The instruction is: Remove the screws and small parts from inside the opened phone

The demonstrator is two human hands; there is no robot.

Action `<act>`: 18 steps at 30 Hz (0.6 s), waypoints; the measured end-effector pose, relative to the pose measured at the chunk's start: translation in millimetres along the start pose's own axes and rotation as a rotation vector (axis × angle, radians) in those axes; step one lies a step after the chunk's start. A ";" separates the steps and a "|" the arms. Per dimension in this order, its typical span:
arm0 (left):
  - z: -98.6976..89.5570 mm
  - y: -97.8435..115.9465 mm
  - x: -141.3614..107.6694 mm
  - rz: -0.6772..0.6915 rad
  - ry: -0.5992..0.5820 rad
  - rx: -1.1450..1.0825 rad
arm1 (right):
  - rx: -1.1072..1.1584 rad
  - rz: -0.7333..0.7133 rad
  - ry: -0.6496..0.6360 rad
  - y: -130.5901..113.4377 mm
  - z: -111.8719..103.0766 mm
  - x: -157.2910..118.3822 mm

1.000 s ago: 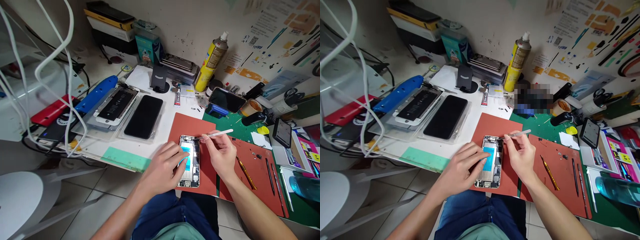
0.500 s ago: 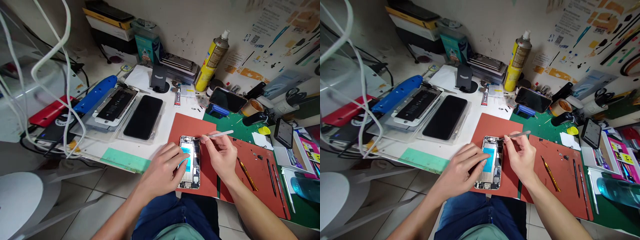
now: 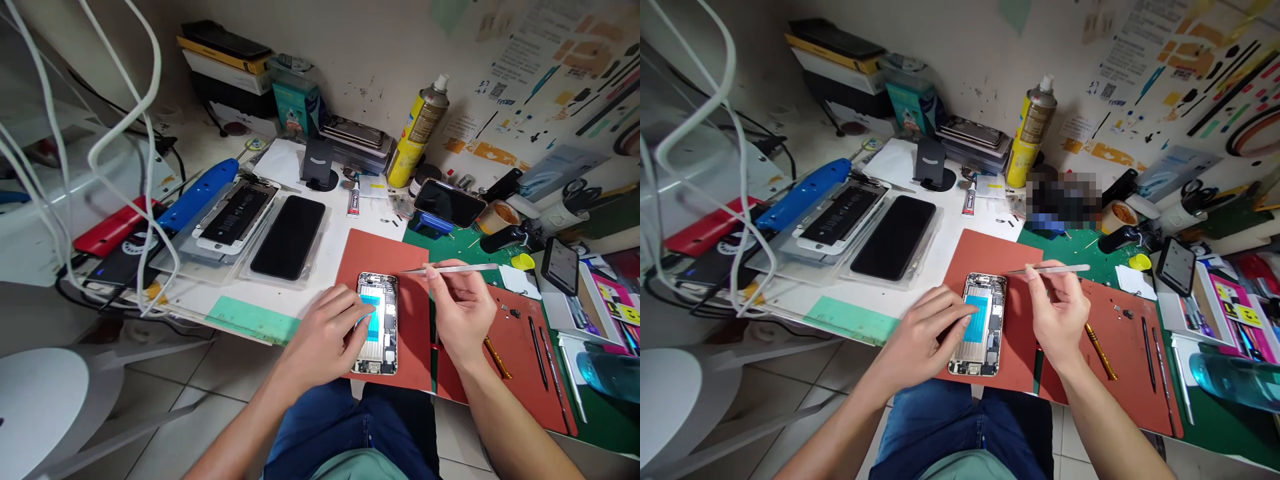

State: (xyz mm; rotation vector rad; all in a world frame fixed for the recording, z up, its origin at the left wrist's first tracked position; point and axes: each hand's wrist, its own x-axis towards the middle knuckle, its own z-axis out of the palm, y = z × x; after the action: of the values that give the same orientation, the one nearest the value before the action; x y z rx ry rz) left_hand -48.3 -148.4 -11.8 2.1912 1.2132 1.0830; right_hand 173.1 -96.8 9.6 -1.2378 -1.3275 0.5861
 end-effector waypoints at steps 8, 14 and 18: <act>-1.4 -5.8 2.1 0.056 0.021 -0.050 | -0.265 0.025 0.190 -25.5 -118.9 -6.5; -0.6 -12.8 6.5 0.087 0.060 -0.062 | -0.915 -0.087 -0.019 -21.8 -210.1 -18.3; 1.6 -16.9 5.1 0.038 0.064 -0.037 | -1.056 -0.344 -0.093 -15.9 -238.9 -33.1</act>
State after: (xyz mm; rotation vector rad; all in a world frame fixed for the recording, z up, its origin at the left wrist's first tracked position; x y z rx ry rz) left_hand -54.3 -135.0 -21.7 2.1754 1.1735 1.1896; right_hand 380.9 -209.7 59.8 -1.7370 -1.9667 -0.3906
